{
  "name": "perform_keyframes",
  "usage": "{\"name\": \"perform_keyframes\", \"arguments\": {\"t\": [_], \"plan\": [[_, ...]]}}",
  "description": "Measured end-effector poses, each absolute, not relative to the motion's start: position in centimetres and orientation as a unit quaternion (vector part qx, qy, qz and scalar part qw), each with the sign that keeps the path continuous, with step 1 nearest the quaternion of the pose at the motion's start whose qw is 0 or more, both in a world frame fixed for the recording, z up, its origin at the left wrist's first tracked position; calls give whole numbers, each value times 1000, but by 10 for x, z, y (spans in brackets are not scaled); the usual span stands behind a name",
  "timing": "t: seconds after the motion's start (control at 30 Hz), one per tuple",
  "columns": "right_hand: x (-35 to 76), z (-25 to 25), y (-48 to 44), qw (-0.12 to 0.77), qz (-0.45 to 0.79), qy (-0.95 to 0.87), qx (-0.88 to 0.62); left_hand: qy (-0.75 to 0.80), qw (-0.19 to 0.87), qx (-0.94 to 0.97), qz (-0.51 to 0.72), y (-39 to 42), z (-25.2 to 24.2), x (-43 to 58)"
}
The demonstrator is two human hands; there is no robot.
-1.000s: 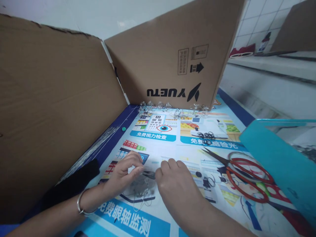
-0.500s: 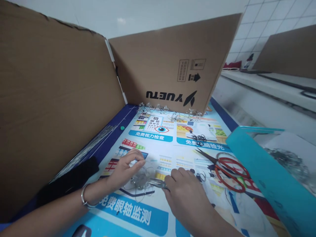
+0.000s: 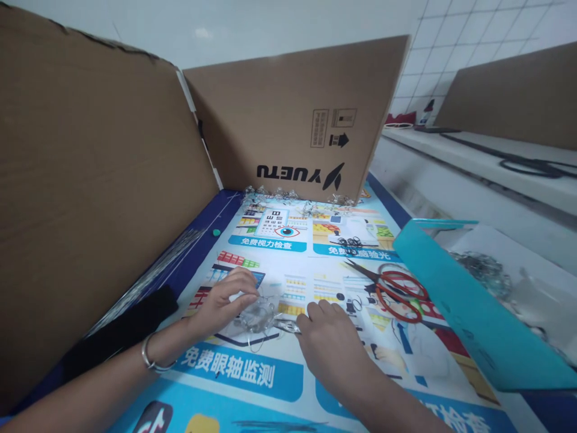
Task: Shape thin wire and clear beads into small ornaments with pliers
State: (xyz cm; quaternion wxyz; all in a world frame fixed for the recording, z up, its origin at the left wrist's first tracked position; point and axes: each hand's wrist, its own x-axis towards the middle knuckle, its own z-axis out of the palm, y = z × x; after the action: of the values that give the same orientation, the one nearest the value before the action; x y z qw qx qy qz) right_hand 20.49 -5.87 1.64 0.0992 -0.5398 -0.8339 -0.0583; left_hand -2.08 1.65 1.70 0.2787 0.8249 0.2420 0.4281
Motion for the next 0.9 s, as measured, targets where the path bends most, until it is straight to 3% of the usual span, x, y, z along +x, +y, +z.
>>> {"name": "perform_keyframes", "arguments": {"t": [0.53,0.9], "plan": [[208,-8,-56,144,-61,-851,-501,186,36,935,299,14,14,-26],[204,-14,-58,165,-15,-864,-476,215,22,943,255,19,8,-20]]}}
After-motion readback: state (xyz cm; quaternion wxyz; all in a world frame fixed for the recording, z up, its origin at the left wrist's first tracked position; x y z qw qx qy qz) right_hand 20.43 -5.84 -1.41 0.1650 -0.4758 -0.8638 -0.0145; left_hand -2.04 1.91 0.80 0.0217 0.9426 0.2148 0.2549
